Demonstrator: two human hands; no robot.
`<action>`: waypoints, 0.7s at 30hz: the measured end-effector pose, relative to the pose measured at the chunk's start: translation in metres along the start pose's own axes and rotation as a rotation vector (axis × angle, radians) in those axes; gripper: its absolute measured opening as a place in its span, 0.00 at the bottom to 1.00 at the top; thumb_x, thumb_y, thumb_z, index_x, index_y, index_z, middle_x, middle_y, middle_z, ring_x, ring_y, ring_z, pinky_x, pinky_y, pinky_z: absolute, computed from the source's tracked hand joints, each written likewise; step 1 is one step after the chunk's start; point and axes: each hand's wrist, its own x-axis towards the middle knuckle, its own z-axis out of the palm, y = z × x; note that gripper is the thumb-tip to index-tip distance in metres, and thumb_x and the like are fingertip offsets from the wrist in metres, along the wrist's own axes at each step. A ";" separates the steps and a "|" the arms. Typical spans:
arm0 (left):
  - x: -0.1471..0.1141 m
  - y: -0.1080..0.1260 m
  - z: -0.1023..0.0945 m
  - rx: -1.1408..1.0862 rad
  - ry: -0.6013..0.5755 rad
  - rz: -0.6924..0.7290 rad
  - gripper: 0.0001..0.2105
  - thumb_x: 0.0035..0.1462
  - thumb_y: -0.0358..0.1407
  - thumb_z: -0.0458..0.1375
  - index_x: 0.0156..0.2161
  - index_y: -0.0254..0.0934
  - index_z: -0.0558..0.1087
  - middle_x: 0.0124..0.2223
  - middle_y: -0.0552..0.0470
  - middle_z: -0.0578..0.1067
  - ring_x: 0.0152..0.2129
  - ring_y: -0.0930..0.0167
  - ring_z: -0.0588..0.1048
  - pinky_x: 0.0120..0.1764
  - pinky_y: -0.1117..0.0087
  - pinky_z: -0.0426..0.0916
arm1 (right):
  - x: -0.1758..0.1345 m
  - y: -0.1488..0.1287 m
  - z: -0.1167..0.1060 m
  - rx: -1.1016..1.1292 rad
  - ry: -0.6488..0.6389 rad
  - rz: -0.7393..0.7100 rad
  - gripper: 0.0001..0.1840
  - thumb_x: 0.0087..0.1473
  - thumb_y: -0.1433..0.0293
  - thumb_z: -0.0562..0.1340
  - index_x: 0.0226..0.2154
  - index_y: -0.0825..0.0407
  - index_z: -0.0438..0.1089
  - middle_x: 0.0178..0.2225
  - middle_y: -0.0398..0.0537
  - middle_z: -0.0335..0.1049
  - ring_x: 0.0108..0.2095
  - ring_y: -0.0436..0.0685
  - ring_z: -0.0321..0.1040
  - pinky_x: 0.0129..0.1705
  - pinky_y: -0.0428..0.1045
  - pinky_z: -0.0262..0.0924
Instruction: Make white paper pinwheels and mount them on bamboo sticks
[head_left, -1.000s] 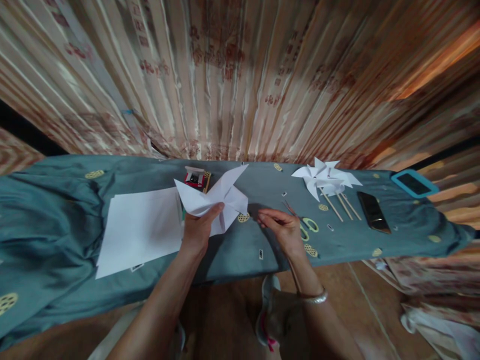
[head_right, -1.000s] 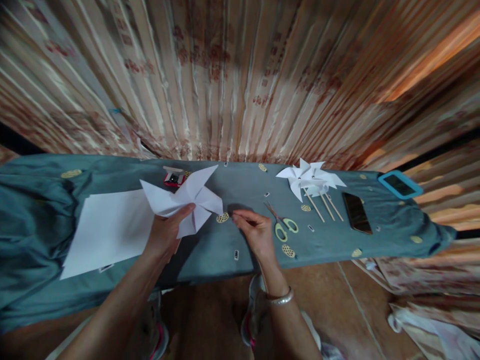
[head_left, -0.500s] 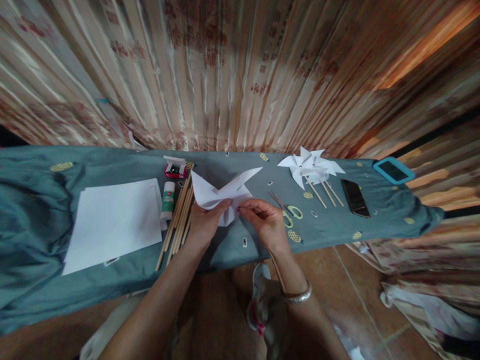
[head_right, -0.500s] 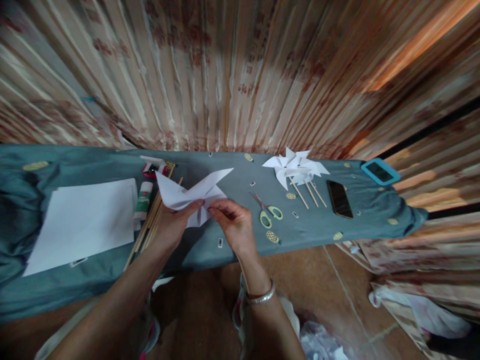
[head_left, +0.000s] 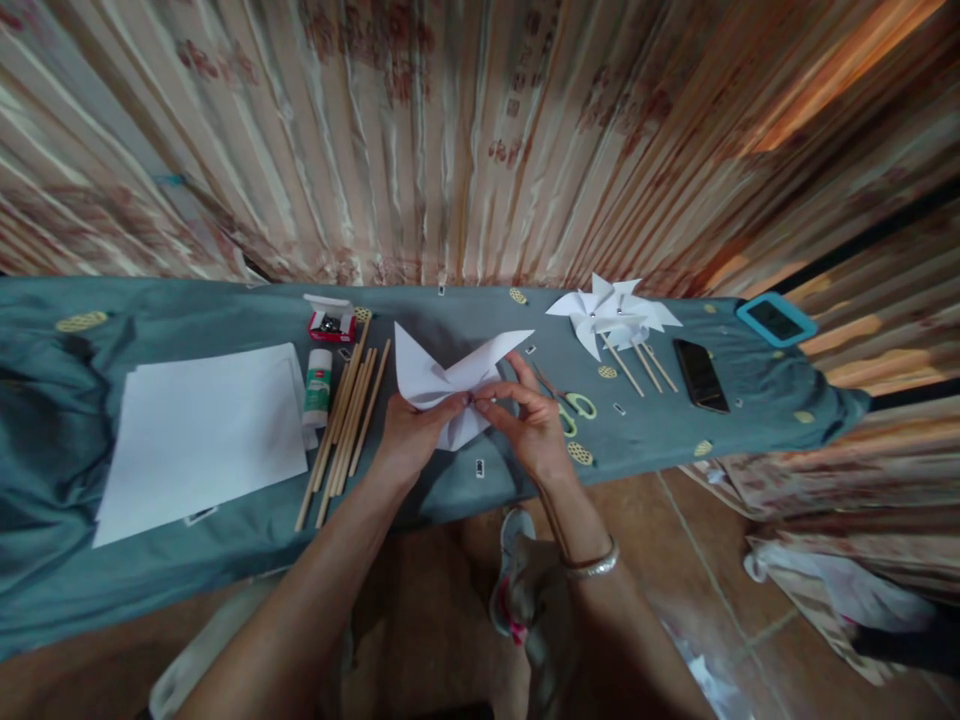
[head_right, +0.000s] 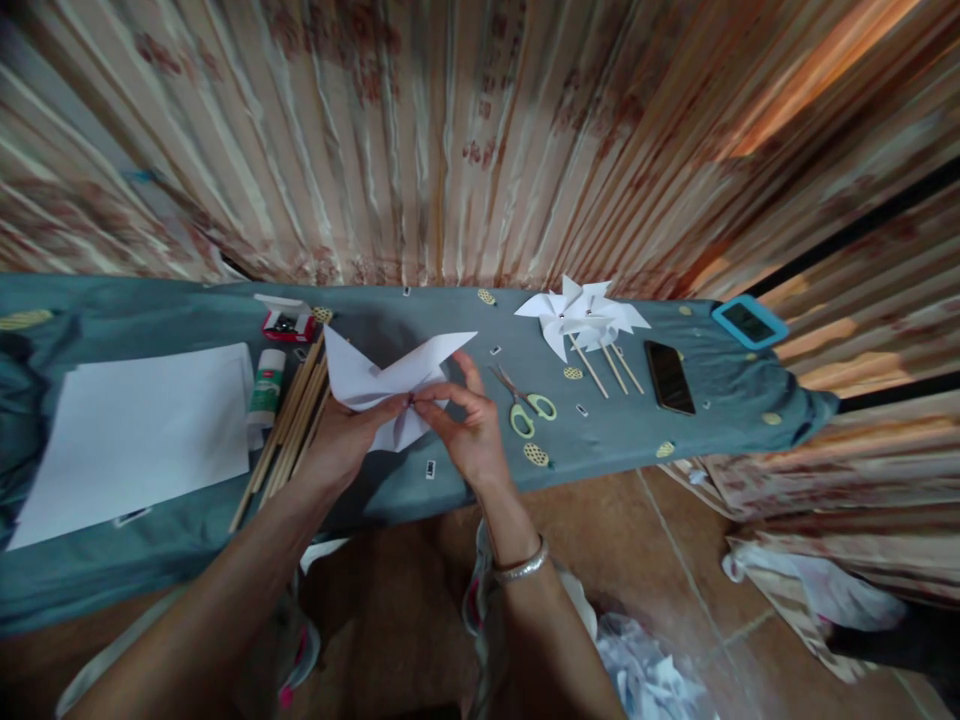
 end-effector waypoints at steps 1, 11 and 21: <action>-0.001 0.001 0.000 -0.001 -0.001 -0.008 0.13 0.33 0.34 0.69 0.29 0.33 0.78 0.29 0.52 0.80 0.26 0.68 0.76 0.34 0.68 0.71 | 0.000 0.001 0.000 0.025 -0.008 0.012 0.01 0.46 0.67 0.68 0.27 0.46 0.77 0.55 0.44 0.65 0.64 0.60 0.49 0.63 0.57 0.46; -0.003 0.003 -0.002 0.023 0.002 -0.035 0.14 0.29 0.33 0.70 0.27 0.33 0.77 0.28 0.52 0.79 0.27 0.67 0.76 0.33 0.67 0.71 | 0.002 0.001 0.000 0.189 -0.037 0.152 0.07 0.42 0.61 0.71 0.26 0.44 0.77 0.46 0.45 0.72 0.60 0.60 0.55 0.60 0.57 0.51; -0.003 0.001 -0.004 0.031 0.022 -0.030 0.11 0.31 0.33 0.69 0.26 0.35 0.77 0.27 0.51 0.79 0.25 0.68 0.75 0.30 0.69 0.70 | 0.002 0.000 0.004 0.307 -0.062 0.200 0.05 0.39 0.63 0.72 0.24 0.43 0.77 0.36 0.43 0.76 0.60 0.59 0.55 0.61 0.57 0.48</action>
